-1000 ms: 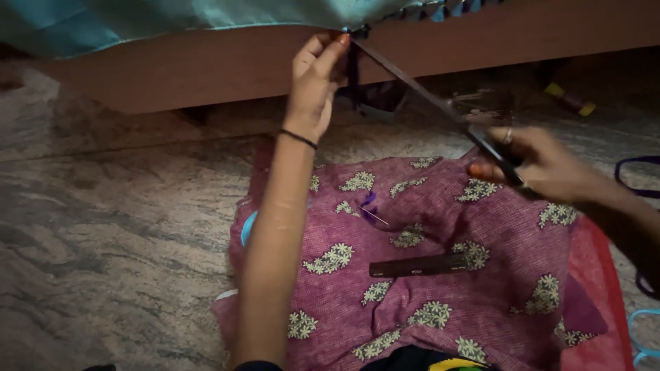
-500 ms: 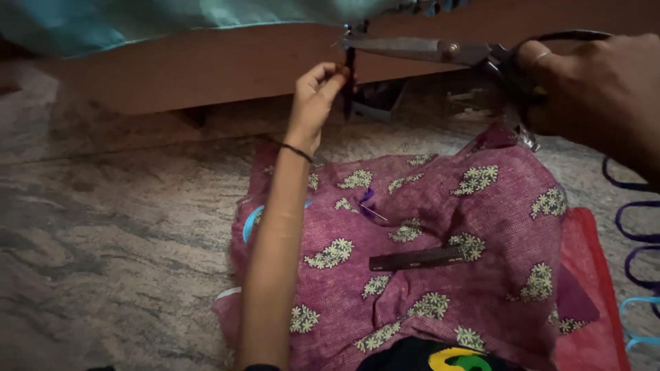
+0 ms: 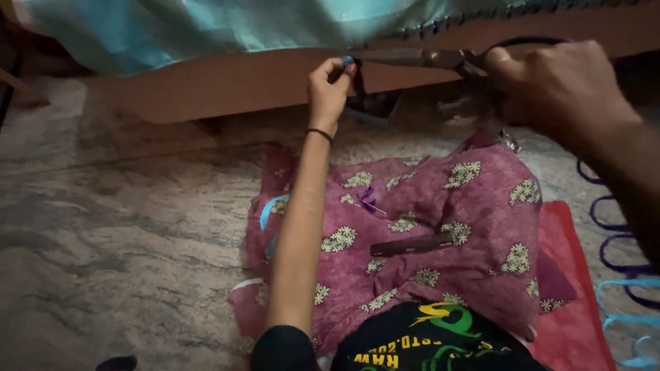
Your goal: Tying decorative tassels onto the edge of a blue fabric saree.
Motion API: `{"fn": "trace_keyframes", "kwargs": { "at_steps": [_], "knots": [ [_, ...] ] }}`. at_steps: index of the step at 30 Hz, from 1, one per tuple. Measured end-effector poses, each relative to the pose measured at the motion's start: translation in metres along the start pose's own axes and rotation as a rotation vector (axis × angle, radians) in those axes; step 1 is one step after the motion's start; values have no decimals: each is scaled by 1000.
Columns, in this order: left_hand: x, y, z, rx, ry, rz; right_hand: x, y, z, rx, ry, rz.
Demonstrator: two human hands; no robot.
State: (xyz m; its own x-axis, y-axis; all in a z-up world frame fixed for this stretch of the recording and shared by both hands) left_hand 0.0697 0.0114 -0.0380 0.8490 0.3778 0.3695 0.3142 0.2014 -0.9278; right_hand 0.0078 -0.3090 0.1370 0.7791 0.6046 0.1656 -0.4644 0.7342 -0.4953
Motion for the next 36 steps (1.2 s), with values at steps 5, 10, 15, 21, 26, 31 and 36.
{"fn": "trace_keyframes", "kwargs": {
  "at_steps": [5, 10, 15, 21, 26, 31, 36],
  "knots": [
    [3, -18, 9, 80, 50, 78, -1, 5, -1, 144, 189, -16],
    [8, -22, 15, 293, -14, -127, 3, -4, -22, 83, 56, 24],
    [10, -21, 15, 181, -19, -118, 3, -8, -24, 94, 24, 48],
    [9, -27, 14, -94, -9, -42, 5, -13, -14, 69, 96, 35],
    [10, -41, 18, -171, 10, -74, 4, -14, -14, 31, 130, 22],
    [20, -35, 24, -182, 81, -113, 5, -2, -6, 35, 141, 51],
    [21, -45, 26, -183, 152, -196, 6, 9, -49, 122, 23, 126]
  ]
}}
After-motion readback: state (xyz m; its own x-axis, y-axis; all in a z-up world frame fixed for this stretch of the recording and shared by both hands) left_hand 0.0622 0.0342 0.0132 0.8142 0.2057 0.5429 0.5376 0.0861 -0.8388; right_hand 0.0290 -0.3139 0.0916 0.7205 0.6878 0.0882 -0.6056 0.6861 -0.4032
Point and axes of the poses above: each hand's wrist, its own x-axis towards the middle knuckle, its own z-axis out of the back of the hand, y = z × x, the point moved 4 cm from there along x, towards the middle knuckle, and after that the axes turned 1 degree about y, right-handed, at the moved point
